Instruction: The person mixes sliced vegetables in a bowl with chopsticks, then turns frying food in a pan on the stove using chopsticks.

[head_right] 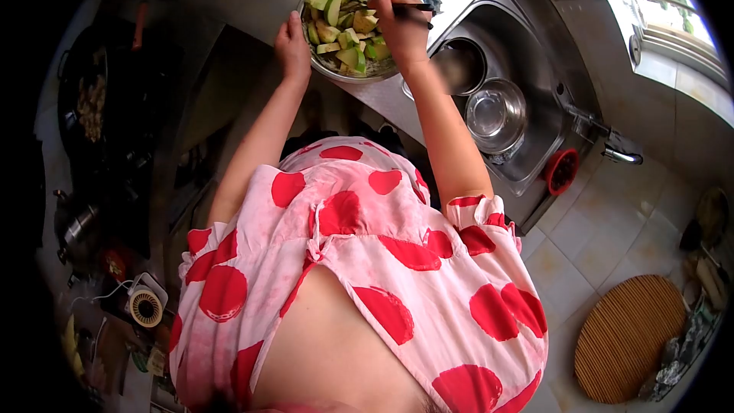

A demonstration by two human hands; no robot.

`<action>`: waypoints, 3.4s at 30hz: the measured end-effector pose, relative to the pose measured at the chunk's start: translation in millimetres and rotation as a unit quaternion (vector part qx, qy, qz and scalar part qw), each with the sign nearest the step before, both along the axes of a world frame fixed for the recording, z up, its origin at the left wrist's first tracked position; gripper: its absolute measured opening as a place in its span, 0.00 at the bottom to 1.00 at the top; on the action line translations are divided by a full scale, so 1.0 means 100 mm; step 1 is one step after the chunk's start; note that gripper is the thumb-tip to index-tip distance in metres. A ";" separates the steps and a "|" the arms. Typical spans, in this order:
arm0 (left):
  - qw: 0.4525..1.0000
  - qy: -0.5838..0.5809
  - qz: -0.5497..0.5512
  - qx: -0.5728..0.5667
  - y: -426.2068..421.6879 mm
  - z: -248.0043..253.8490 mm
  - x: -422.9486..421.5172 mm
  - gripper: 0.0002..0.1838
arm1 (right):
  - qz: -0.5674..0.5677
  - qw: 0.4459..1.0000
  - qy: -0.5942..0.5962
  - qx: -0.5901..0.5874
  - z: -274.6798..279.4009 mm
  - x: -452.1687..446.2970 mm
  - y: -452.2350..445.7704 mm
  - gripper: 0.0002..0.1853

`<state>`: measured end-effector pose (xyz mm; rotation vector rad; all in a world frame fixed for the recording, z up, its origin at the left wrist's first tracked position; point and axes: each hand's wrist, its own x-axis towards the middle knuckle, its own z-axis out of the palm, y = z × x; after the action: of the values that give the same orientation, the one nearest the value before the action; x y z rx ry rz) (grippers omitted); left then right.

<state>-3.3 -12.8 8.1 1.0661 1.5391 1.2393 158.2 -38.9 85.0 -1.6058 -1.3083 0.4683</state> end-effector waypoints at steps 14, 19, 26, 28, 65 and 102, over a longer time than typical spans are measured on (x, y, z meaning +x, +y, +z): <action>1.000 -0.009 0.015 0.002 0.05 -0.04 0.00 0.24 | 0.064 0.996 0.003 -0.063 -0.30 -0.18 0.05 0.17; 0.998 -0.047 0.029 -0.006 0.04 -0.11 0.00 0.23 | -0.009 0.993 0.117 -0.031 0.24 -0.07 -0.16 0.18; 0.999 -0.036 0.011 -0.002 0.01 -0.13 -0.03 0.23 | -0.093 0.987 0.106 -0.079 -0.21 0.29 -0.01 0.17; 1.000 -0.021 0.023 0.002 0.05 -0.13 -0.01 0.24 | -0.086 0.978 0.169 -0.087 -0.19 0.32 -0.10 0.17; 1.000 0.002 -0.014 -0.004 -0.01 0.01 -0.04 0.24 | 0.040 0.988 -0.055 -0.141 0.09 0.08 -0.40 0.18; 0.826 0.244 -0.473 0.188 1.07 0.76 0.07 0.30 | -0.097 0.973 0.200 0.063 0.37 0.25 -0.83 0.13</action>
<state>3.4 94.3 83.9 2.1834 0.8247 0.5609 183.4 -122.3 122.4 -1.4245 -0.8526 0.5437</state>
